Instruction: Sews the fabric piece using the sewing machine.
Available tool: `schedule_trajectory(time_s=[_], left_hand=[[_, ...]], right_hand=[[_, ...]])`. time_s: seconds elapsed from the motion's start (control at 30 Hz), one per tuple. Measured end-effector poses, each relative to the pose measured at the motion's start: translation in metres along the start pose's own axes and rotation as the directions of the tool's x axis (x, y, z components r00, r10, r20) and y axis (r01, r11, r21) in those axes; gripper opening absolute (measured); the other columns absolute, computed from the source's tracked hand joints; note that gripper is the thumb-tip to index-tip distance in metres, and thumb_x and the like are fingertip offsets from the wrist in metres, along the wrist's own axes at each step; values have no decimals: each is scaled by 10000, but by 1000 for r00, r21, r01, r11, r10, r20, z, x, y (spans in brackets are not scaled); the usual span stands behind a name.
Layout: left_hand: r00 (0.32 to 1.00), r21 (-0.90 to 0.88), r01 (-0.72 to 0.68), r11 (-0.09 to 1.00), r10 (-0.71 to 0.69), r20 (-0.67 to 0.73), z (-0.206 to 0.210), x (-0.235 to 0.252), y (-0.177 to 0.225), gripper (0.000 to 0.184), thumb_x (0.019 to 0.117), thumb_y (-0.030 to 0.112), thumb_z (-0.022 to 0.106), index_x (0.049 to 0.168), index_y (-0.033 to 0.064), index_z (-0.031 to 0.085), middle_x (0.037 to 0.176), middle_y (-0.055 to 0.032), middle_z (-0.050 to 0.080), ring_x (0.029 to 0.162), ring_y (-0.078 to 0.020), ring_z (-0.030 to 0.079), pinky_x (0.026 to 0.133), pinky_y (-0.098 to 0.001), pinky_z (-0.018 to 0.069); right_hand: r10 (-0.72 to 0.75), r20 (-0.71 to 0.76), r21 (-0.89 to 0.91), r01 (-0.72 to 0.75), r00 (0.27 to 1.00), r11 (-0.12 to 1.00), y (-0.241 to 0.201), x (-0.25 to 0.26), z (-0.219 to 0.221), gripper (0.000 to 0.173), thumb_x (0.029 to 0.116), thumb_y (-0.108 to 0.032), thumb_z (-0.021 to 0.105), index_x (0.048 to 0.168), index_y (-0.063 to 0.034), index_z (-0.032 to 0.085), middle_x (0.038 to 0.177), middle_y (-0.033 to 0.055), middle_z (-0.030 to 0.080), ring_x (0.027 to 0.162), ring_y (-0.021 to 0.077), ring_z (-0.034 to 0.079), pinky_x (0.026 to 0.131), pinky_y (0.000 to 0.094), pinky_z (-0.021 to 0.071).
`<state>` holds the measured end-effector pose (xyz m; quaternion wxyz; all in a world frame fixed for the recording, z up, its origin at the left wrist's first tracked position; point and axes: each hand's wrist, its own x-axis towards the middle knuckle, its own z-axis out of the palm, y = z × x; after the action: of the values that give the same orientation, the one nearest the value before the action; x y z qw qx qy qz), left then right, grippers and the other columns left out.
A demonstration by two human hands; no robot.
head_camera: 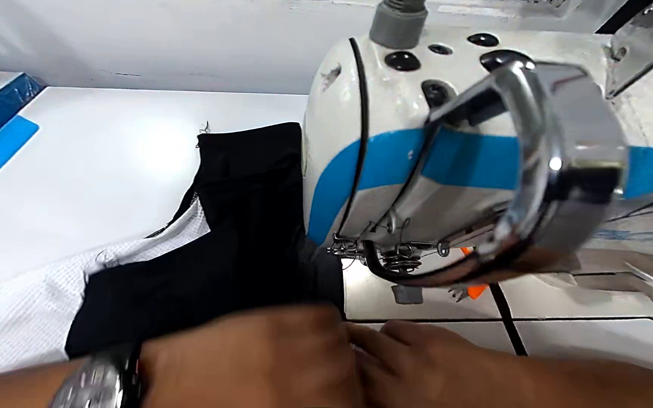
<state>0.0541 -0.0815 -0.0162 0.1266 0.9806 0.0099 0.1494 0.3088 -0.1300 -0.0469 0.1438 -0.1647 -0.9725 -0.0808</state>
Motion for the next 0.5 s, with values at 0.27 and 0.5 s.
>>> schedule_trajectory(time_s=[0.27,0.5], left_hand=[[990,283,141,949,-137,-31,34,-31,-20,677,1076,580,181,1434,153,566,914,-73,627,800,-257,592,725,-376,468],[981,206,177,962,-190,46,32,-36,-13,704,1051,634,227,1478,159,523,1486,-135,547,1416,-282,475,1132,-423,390]], right_hand=[[-12,1,147,11,1000,989,25,-14,2,254,1057,-43,456,1226,-77,642,1080,73,689,1036,234,655,723,317,530],[5,38,100,-8,999,995,25,-17,6,219,1058,-11,429,1095,-46,642,1243,95,696,1273,251,605,965,337,525]])
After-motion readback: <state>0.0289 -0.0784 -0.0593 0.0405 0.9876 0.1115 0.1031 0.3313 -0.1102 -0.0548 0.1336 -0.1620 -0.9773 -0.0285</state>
